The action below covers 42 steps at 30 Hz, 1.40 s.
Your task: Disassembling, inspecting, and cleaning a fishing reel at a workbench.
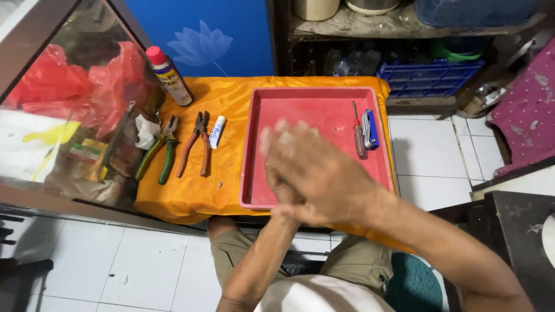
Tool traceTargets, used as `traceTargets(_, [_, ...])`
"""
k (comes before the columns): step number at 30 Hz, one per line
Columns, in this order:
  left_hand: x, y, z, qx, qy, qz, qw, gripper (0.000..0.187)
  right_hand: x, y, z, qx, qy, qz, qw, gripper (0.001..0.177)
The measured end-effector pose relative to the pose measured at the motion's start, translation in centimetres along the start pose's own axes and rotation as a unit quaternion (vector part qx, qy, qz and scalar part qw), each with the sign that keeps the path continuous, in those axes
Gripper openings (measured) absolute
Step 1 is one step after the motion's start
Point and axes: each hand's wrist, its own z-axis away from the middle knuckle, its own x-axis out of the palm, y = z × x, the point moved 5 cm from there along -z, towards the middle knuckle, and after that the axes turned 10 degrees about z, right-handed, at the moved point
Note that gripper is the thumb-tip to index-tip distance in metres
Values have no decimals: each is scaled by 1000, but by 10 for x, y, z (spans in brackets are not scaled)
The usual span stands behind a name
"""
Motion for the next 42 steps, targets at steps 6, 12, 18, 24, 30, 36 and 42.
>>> traceTargets(6, [-93, 37, -6, -7, 12, -6, 1000, 56, 3, -1, 13, -75, -8, 53, 996, 77])
traceTargets(12, [-107, 40, 8, -5, 35, -2, 999, 54, -8, -6, 8, -70, 6, 13, 997, 84])
traceTargets(18, [-116, 37, 18, -13, 55, -3, 998, 52, -14, 10, 4, -8, -28, 33, 999, 91])
traceTargets(24, [-112, 38, 4, -23, 51, -7, 998, 51, -8, -1, 18, -120, -11, 71, 990, 74])
traceTargets(30, [-111, 33, 6, -43, 59, -13, 997, 50, -4, 4, 5, 7, -32, 28, 999, 104])
traceTargets(36, [-112, 37, 6, -54, 65, -21, 996, 48, 4, 6, 26, -146, -48, 1, 988, 88])
traceTargets(42, [-115, 30, 10, -65, 73, -24, 995, 47, 1, -7, 6, -43, -23, 64, 997, 94])
